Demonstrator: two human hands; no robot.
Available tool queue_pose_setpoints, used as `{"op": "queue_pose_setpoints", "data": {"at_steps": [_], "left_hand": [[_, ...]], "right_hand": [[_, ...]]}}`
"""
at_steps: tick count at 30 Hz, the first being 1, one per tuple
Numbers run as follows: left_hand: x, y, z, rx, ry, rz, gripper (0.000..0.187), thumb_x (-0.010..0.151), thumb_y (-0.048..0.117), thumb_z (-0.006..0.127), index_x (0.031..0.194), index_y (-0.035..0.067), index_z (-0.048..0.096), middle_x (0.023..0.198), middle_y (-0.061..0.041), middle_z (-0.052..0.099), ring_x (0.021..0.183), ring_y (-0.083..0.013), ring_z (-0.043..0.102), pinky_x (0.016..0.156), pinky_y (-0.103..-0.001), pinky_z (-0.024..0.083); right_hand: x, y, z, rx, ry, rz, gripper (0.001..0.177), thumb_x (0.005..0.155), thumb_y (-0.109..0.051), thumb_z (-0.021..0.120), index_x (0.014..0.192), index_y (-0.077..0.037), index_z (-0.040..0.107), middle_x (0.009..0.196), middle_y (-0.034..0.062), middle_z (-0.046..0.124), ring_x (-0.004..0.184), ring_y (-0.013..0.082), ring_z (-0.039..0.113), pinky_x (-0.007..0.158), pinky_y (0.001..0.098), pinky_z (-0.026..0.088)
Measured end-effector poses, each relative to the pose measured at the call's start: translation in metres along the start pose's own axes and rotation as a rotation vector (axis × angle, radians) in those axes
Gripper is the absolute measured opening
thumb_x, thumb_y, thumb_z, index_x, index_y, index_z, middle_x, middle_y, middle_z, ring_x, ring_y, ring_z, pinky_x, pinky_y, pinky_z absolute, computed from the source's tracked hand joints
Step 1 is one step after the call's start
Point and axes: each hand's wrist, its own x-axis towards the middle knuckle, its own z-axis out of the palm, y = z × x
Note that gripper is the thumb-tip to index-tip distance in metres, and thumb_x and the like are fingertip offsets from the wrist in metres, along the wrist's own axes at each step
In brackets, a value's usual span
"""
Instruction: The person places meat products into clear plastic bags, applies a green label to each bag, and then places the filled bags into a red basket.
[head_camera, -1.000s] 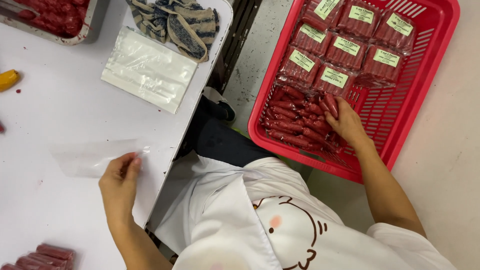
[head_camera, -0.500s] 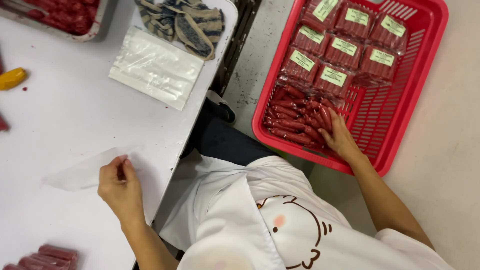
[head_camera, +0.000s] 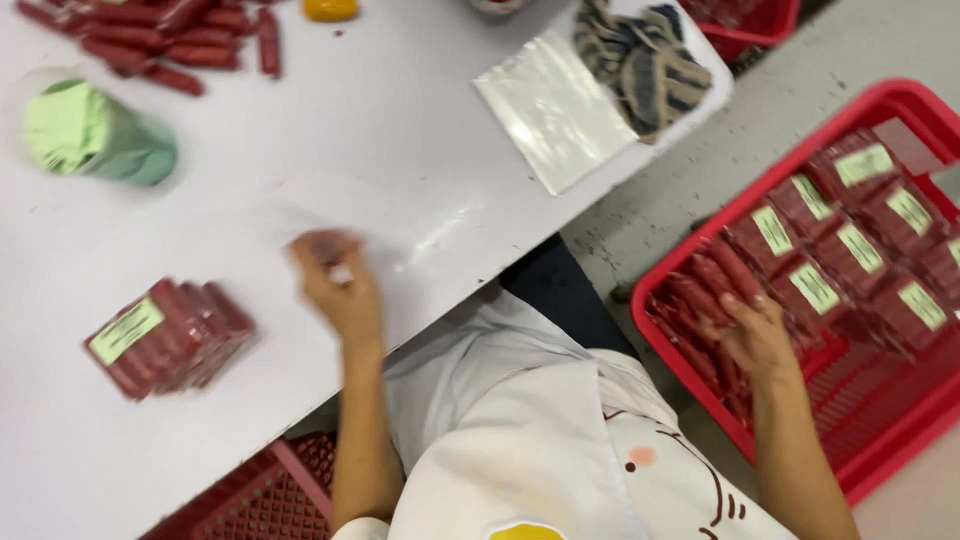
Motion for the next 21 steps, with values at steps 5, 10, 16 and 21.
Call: {"op": "queue_pose_setpoints", "data": {"at_steps": [5,10,16,21], "left_hand": [[-0.01,0.029,0.083,-0.649,-0.221,-0.317,0.012,0.104,0.016,0.059,0.112,0.011,0.052,0.105,-0.009,0.067,0.1,-0.0222,0.068,0.09,-0.037,0.056],[0.018,0.016,0.096,-0.675,-0.118,-0.4,0.007,0.106,0.017,0.056,0.11,0.015,0.05,0.087,-0.005,0.071,0.089,-0.0163,0.071,0.086,-0.033,0.054],[0.019,0.0,0.096,-0.362,0.065,-0.327,0.014,0.107,0.023,0.055,0.115,0.014,0.048,0.087,-0.009,0.074,0.088,-0.0214,0.073,0.084,-0.037,0.055],[0.018,0.006,0.103,-0.315,0.167,-0.355,0.012,0.106,0.019,0.056,0.112,0.013,0.047,0.085,-0.009,0.071,0.08,-0.0185,0.072,0.082,-0.039,0.057]], "right_hand": [[0.035,-0.033,0.254,-0.113,-0.614,-0.064,0.059,0.093,-0.011,0.066,0.149,-0.009,0.05,0.133,0.021,0.065,0.07,0.0209,0.071,0.042,0.0274,0.048],[0.1,0.031,0.374,-0.517,-0.726,-0.218,0.051,0.098,-0.02,0.074,0.144,-0.011,0.055,0.114,0.0261,0.069,0.043,0.0276,0.066,0.038,0.0352,0.053],[0.069,0.049,0.416,-0.776,-0.451,-1.116,0.065,0.095,-0.024,0.081,0.145,-0.003,0.045,0.116,0.0172,0.058,0.105,0.0394,0.065,0.089,0.047,0.057],[0.08,0.046,0.416,-0.799,-0.522,-1.09,0.044,0.096,-0.02,0.079,0.135,-0.011,0.062,0.109,0.0039,0.06,0.1,0.0267,0.069,0.087,0.0386,0.059]]}}
